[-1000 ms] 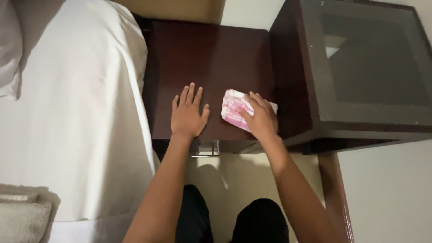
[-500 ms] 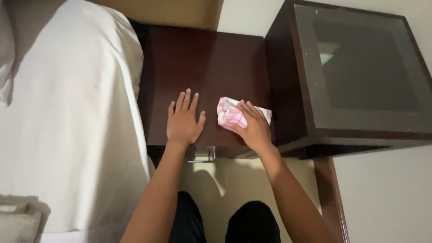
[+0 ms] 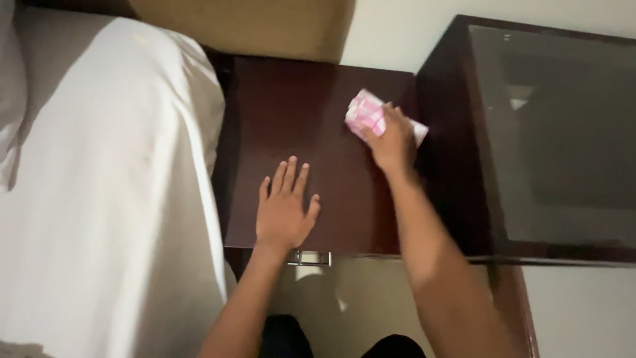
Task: The person cleans a wooden door frame and a bedside table using a spray bottle and a cloth. They spray the surfaces and wipe them down, moving a towel from the table to the bed to access the surface underneath.
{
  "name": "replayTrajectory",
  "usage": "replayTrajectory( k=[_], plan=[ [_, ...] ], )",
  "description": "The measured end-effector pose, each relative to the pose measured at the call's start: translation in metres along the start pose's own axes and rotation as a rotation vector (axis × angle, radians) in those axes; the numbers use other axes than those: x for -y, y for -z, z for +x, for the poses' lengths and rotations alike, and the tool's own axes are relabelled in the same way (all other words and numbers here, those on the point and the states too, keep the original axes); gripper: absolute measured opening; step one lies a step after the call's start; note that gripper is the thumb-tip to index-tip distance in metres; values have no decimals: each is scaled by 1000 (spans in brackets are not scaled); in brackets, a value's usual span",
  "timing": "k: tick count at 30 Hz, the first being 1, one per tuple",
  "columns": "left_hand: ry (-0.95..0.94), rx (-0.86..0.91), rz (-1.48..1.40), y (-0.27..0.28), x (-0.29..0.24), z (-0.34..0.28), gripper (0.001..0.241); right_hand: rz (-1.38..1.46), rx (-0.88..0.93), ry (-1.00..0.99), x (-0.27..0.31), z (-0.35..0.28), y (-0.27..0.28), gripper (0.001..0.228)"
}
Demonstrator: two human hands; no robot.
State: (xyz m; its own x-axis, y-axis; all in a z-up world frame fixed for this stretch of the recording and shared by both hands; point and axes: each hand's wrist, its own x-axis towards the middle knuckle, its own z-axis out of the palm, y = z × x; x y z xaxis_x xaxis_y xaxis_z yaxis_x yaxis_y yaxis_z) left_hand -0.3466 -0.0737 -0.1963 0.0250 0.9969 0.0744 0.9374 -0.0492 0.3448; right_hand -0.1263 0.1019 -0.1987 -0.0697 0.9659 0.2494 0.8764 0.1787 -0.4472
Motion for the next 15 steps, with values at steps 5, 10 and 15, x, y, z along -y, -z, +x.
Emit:
replayTrajectory(
  k=[5, 10, 15],
  plan=[
    [10, -16, -19, 2, 0, -2, 70, -32, -39, 42, -24, 61, -22, 73],
    [28, -27, -55, 5, 0, 0, 70, -28, -76, 170, -30, 104, -27, 73],
    [6, -49, -57, 5, -1, -1, 70, -24, -90, 203, -34, 111, -29, 71]
  ],
)
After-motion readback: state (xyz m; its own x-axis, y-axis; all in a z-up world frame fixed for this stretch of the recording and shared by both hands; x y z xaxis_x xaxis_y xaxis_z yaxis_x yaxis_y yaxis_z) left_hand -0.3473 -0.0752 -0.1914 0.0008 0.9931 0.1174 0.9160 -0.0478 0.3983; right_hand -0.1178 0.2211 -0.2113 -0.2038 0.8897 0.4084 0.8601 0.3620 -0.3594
